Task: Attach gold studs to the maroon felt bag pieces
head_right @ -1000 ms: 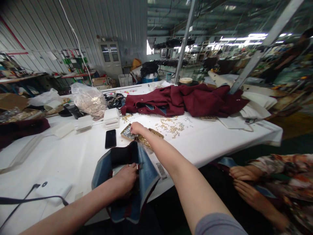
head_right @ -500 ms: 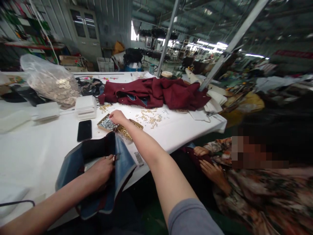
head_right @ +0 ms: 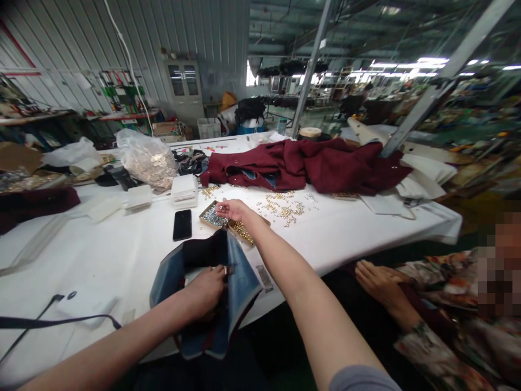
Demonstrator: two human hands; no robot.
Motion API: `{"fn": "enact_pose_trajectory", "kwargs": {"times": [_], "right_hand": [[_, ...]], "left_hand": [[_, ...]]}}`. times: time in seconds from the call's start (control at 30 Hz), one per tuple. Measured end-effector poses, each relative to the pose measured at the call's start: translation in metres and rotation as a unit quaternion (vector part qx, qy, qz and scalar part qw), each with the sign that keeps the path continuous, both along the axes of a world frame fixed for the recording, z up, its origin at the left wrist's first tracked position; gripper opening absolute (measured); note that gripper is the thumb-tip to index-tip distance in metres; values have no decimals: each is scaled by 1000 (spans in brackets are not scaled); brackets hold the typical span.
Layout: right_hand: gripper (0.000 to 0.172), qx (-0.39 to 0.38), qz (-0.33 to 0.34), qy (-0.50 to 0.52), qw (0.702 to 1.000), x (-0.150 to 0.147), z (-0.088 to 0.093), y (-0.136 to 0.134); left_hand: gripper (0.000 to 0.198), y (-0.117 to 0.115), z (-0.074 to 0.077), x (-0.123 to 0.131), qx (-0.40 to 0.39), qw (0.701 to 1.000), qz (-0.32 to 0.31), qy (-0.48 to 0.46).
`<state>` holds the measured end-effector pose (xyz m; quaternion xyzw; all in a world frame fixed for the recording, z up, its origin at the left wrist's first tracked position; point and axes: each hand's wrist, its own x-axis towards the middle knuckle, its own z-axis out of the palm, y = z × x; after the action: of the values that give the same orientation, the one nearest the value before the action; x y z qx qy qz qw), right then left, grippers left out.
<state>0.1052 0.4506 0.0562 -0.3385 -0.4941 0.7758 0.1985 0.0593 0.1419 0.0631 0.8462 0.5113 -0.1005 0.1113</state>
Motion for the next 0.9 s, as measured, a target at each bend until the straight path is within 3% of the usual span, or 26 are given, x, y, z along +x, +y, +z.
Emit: {"fn": "enact_pose_trajectory", "kwargs": {"times": [0.07, 0.27, 0.5, 0.77, 0.9], "right_hand": [[10, -12, -12, 26, 1000, 2, 0, -3], [18, -43, -58, 48, 996, 2, -2, -4], [19, -92, -58, 61, 992, 6, 1, -7], [20, -110, -34, 89, 989, 10, -1, -10], [31, -97, -45, 100, 989, 10, -7, -12]], "left_hand": [[34, 0, 2, 1, -13, 1000, 6, 1], [34, -1, 4, 2, -27, 1000, 12, 2], [35, -2, 15, 4, -49, 999, 20, 9], [37, -1, 8, 3, -47, 999, 18, -6], [39, -2, 12, 3, -49, 999, 21, -10]]}}
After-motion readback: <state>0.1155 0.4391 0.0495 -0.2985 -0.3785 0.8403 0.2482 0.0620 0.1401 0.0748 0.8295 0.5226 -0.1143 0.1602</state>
